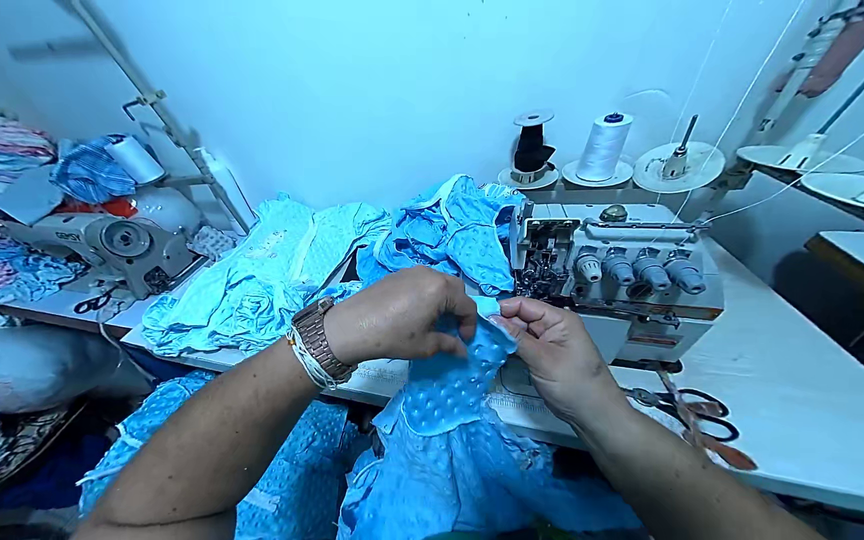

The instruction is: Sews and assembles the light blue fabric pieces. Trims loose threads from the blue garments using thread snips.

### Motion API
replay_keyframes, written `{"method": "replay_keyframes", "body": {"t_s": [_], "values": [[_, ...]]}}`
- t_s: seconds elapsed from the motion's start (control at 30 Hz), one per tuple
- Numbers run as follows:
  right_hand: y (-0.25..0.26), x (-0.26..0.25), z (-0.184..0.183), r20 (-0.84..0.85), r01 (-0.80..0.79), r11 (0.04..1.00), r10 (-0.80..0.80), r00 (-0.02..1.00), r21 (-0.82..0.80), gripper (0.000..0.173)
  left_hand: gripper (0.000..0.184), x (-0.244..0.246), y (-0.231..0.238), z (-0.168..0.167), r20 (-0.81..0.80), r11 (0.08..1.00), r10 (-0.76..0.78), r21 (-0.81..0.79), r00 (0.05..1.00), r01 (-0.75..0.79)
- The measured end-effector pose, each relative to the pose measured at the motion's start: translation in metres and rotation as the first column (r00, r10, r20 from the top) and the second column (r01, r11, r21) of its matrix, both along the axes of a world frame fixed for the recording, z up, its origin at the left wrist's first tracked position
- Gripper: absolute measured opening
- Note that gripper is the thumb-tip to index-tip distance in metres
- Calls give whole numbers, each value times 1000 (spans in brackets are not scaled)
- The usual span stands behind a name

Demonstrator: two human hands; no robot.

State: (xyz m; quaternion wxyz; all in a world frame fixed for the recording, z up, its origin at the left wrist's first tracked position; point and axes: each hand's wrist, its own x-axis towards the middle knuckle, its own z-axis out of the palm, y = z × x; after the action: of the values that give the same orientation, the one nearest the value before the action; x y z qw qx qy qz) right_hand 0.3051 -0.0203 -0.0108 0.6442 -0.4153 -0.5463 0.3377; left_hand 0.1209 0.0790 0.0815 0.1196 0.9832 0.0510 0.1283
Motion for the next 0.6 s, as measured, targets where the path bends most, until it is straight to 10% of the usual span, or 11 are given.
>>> {"method": "replay_keyframes", "body": {"t_s": [0.6], "values": [[1, -8, 0, -181, 124, 992, -122, 976, -1, 19, 30, 20, 8, -2, 258, 976, 171, -174, 951, -128]]}}
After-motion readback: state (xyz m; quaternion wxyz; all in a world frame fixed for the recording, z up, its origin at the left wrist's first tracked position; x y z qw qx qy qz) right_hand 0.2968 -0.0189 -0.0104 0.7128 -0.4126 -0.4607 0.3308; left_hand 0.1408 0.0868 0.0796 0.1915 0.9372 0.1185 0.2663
